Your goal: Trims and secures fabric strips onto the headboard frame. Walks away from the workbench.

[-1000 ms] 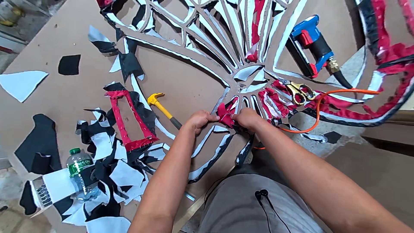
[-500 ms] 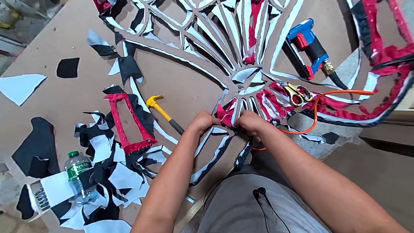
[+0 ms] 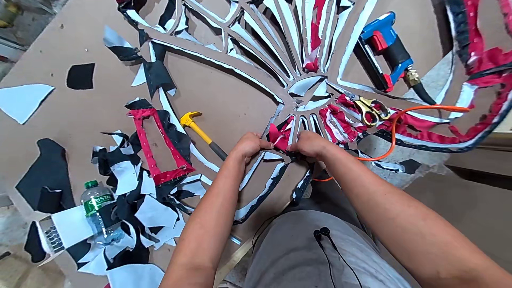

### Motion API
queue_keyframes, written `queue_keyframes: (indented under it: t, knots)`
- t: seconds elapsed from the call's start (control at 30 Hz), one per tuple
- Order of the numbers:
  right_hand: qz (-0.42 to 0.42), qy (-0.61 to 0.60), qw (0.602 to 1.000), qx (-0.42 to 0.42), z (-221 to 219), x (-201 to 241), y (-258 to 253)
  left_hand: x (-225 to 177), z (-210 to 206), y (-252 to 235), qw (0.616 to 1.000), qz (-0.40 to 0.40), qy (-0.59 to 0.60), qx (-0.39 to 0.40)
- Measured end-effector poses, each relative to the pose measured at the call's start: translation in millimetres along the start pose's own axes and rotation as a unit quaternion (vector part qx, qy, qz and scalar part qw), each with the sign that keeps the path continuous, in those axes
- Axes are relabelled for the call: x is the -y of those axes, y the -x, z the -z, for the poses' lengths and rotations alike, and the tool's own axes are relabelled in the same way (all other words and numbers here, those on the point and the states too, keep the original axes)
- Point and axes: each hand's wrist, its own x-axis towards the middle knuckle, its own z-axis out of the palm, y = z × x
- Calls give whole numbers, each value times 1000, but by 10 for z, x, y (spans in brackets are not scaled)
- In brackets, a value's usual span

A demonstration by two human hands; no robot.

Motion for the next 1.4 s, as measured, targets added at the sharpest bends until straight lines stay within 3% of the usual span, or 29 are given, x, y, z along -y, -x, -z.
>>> queue_keyframes:
  t: [0.2, 0.5, 0.7, 0.87, 1.07, 1.27, 1.4]
  knots:
    - [-12, -6, 997, -75, -167, 54, 35, -55, -66, 4, 998, -4, -52, -25]
    - [-39, -25, 999, -1, -31, 85, -21, -69, -50, -25, 994, 13, -106, -36]
    - [-13, -151, 981, -118, 51, 55, -155, -34, 15, -72, 998, 9, -53, 11]
    - [-25, -45, 991, -126, 28, 77, -174, -37, 20, -42, 1000, 16, -15, 15]
    - [-37, 39, 990, -130, 70, 289, -12, -31, -122, -16, 990, -16, -110, -92]
    - [-33, -20, 992, -121, -25, 204, -76, -109, -93, 96, 988, 10, -135, -73]
    - [-42, 12, 993, -107, 0, 271, 15, -75, -53, 40, 995, 16, -92, -46]
